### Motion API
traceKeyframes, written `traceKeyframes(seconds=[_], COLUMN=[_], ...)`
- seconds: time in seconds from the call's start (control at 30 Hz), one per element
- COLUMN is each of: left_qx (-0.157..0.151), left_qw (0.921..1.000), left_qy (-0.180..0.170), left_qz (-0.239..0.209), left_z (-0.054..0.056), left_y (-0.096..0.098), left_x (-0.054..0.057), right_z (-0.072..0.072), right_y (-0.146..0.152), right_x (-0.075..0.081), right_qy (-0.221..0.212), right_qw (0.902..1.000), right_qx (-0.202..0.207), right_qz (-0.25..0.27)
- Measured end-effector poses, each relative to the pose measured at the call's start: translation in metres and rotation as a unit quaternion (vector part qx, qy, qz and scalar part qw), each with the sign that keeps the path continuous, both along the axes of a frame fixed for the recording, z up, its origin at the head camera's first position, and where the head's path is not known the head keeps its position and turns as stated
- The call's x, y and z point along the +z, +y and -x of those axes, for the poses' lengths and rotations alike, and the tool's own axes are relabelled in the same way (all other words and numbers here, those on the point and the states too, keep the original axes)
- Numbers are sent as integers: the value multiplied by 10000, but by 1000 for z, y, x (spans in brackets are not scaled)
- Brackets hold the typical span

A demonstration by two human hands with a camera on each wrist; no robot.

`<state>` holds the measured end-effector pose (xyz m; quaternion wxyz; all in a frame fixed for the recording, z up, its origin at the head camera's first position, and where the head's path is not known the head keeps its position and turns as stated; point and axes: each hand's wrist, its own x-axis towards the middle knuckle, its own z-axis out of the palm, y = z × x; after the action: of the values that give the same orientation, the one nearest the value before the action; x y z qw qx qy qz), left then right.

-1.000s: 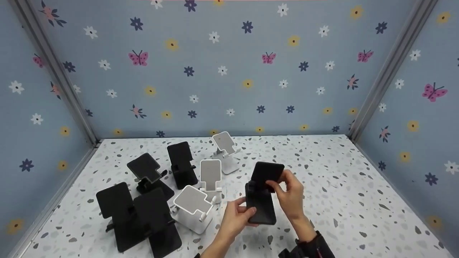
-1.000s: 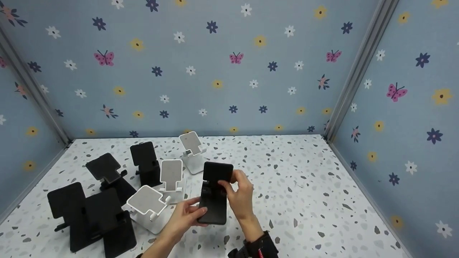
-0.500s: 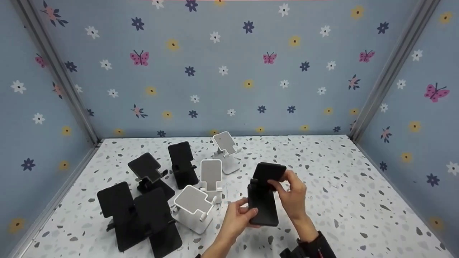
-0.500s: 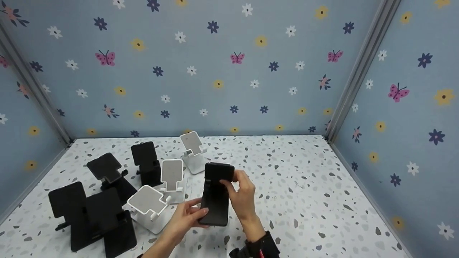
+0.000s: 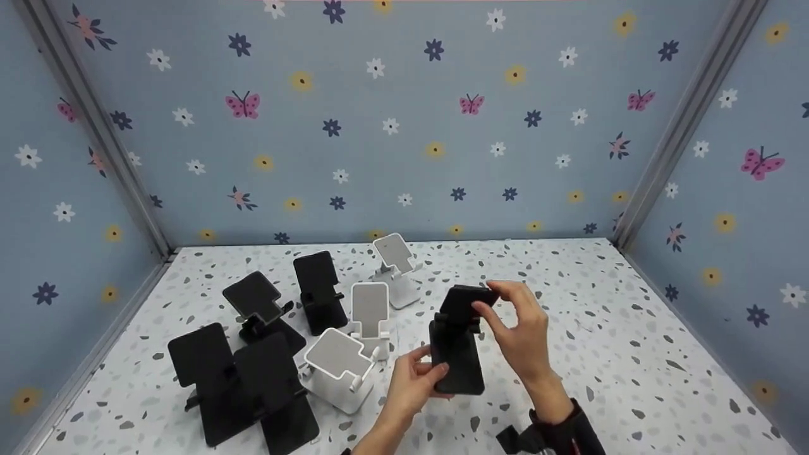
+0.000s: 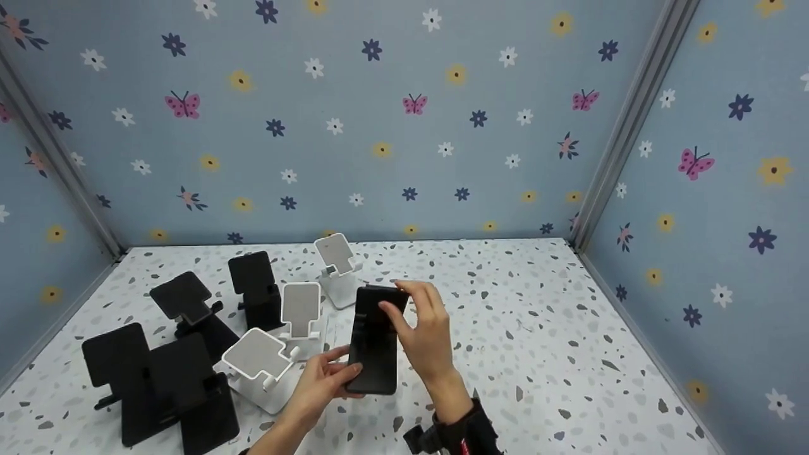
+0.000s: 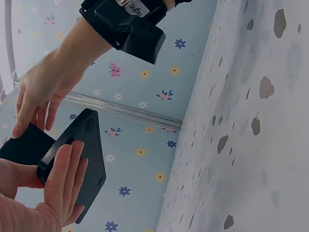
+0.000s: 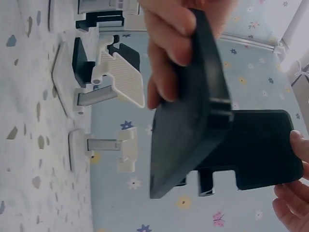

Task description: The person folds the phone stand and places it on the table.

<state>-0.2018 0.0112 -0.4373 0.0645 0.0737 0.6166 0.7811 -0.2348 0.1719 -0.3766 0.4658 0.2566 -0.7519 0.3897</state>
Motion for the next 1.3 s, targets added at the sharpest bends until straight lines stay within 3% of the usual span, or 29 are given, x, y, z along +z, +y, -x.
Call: traceKeyframes(seconds=[0.3,0.53,0.93,1.3], left_qx=[33,96,353,419], left_qw=[9999,9999,9991,9978], left_qy=[-10,-14,-110,-156], left_qz=[-116,57,-223,-485], left_z=[0,-1,2,4], left_y=[-2,-2,-4,-8], left_x=[-1,-1,0,3], right_z=[8,7,-5,-22], right_y=[1,1,-8,-12], right_x=[4,5,-1,-7], right_qy=[97,381,703,425], right_qw=[9989,9984,9952,9922], right_qx=[115,35,385,726], right_qz=[-447,-405,-566,-924])
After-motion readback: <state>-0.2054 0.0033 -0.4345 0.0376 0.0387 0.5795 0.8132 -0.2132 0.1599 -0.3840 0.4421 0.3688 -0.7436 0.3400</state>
